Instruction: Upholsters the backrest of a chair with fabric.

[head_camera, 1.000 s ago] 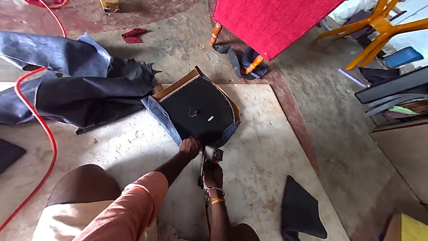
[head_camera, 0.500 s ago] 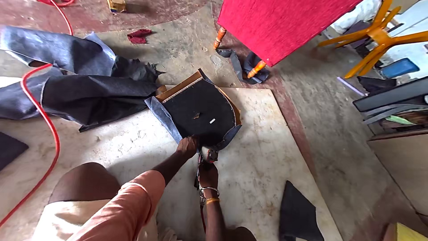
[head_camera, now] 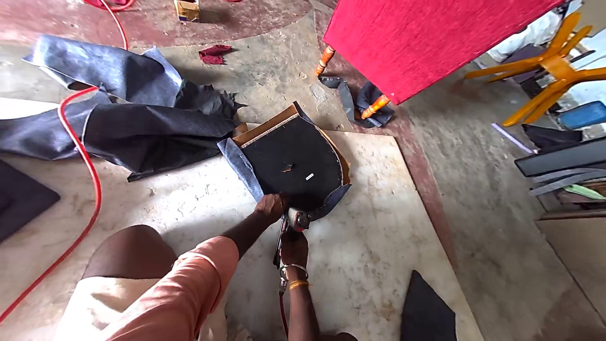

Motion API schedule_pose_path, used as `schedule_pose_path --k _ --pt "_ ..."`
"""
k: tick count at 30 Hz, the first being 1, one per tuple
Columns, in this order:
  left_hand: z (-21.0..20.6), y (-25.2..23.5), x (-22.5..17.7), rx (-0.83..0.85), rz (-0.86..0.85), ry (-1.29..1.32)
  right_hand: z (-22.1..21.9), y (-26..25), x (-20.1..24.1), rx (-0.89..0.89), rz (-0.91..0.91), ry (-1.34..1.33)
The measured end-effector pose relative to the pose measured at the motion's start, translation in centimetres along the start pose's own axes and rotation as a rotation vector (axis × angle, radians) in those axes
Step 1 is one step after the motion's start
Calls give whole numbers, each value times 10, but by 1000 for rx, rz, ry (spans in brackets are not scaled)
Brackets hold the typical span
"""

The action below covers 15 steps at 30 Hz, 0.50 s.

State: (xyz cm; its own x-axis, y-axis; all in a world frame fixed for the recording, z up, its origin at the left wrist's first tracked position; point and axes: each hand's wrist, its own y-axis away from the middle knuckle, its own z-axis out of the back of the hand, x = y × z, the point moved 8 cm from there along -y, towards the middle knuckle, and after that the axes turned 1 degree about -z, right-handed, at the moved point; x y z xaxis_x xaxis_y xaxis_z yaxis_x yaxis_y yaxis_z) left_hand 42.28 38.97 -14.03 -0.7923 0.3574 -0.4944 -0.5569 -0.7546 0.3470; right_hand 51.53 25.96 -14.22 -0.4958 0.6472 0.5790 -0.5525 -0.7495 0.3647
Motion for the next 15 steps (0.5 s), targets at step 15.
schedule_pose_path --k 15 --pt "-13 32 -22 -77 -192 -165 40 47 -65 -116 -132 -596"
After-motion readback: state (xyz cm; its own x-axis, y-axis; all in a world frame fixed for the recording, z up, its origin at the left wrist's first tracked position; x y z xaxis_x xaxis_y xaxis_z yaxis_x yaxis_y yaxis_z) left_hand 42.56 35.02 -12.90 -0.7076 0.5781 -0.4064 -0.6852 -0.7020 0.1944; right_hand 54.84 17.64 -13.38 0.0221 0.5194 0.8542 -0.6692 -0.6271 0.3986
